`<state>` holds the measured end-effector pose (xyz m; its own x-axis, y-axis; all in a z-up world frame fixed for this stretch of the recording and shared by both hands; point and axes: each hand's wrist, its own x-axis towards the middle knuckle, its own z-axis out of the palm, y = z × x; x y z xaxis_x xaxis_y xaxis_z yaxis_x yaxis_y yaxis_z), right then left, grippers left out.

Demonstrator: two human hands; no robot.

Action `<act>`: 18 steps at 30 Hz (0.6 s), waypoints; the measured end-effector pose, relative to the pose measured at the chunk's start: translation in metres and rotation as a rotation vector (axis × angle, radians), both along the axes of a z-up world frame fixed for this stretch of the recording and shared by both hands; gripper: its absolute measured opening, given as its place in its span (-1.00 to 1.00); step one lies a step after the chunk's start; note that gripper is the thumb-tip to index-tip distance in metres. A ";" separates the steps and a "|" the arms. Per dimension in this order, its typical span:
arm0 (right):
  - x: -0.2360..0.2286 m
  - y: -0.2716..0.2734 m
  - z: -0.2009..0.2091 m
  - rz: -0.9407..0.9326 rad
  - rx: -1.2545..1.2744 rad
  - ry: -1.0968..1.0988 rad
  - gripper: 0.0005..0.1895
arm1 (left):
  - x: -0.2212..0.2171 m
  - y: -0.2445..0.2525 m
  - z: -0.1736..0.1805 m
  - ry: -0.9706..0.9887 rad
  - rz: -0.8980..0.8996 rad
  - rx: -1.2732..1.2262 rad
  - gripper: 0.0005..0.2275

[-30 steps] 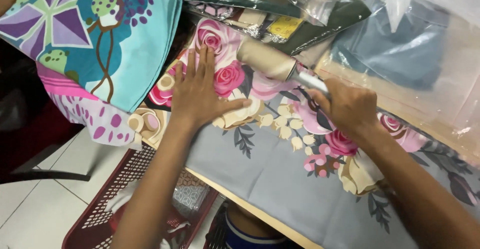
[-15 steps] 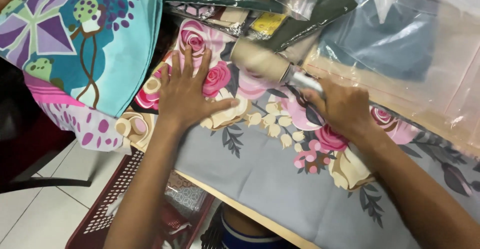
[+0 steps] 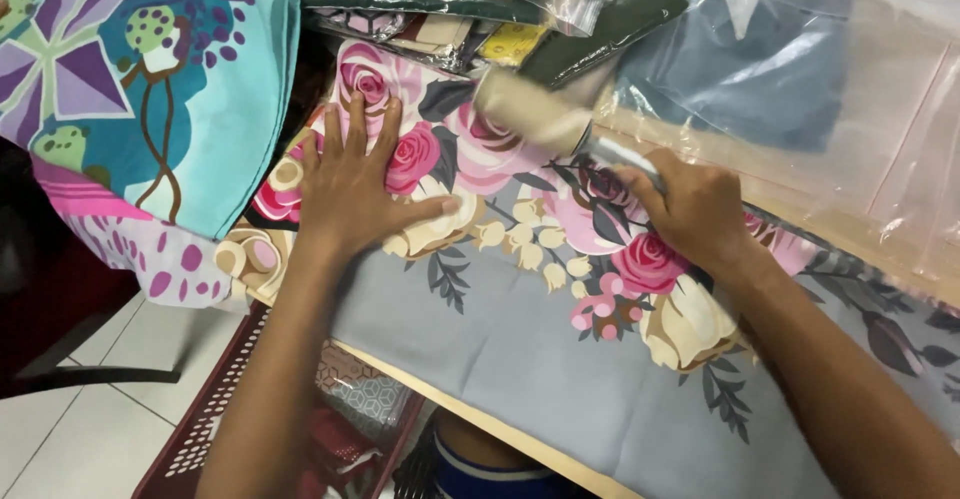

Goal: A person uses a lint roller to clean a piece of floral patterned fabric on a work surface.

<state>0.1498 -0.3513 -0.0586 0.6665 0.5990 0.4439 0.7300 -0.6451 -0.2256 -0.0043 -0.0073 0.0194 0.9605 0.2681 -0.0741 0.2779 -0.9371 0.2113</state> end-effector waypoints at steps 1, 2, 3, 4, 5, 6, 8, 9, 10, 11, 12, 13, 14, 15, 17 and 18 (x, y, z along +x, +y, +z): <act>0.004 -0.003 -0.010 -0.001 0.002 -0.002 -0.57 | 0.001 0.002 -0.001 -0.002 -0.001 0.002 0.14; 0.007 -0.006 -0.019 0.020 0.030 -0.001 -0.59 | 0.003 0.003 -0.001 -0.003 0.009 -0.019 0.09; 0.011 -0.010 -0.028 0.039 0.060 -0.002 -0.61 | 0.005 0.005 -0.001 -0.005 0.016 -0.039 0.04; 0.011 -0.011 -0.029 0.036 0.061 -0.006 -0.61 | 0.010 0.005 -0.006 -0.008 0.012 -0.038 0.04; 0.011 -0.011 -0.032 0.084 0.087 0.026 -0.62 | 0.014 0.006 -0.011 -0.141 0.049 -0.021 -0.21; 0.011 -0.012 -0.034 0.132 0.113 0.058 -0.63 | 0.019 0.007 -0.017 -0.274 0.086 -0.004 -0.39; 0.007 -0.008 -0.023 0.131 0.092 0.035 -0.63 | 0.033 0.005 -0.038 -0.473 0.031 0.127 -0.46; 0.004 -0.006 -0.018 0.133 0.071 0.015 -0.63 | 0.039 0.004 -0.049 -0.670 -0.022 0.260 -0.53; 0.003 -0.006 -0.017 0.130 0.068 0.019 -0.63 | 0.041 0.003 -0.049 -0.667 -0.025 0.256 -0.53; 0.002 -0.005 -0.016 0.068 0.054 0.000 -0.61 | 0.043 0.003 -0.050 -0.539 -0.018 0.171 -0.48; 0.002 -0.005 -0.014 0.006 0.040 -0.018 -0.59 | 0.044 0.002 -0.051 -0.411 -0.012 0.086 -0.41; 0.002 -0.008 -0.016 0.004 0.036 -0.014 -0.59 | 0.045 0.000 -0.047 -0.408 -0.013 0.081 -0.41; 0.002 -0.011 -0.018 0.000 0.030 -0.055 -0.58 | 0.046 -0.002 -0.043 -0.298 0.032 0.027 -0.39; 0.004 -0.012 -0.019 -0.001 0.029 -0.102 -0.57 | 0.048 -0.002 -0.037 -0.195 0.078 -0.023 -0.36; 0.004 -0.015 -0.021 0.029 0.064 -0.092 -0.56 | 0.048 -0.006 -0.029 -0.152 0.104 -0.035 -0.35; 0.003 -0.016 -0.022 0.059 0.099 -0.080 -0.55 | 0.047 -0.008 -0.026 -0.107 0.130 -0.049 -0.33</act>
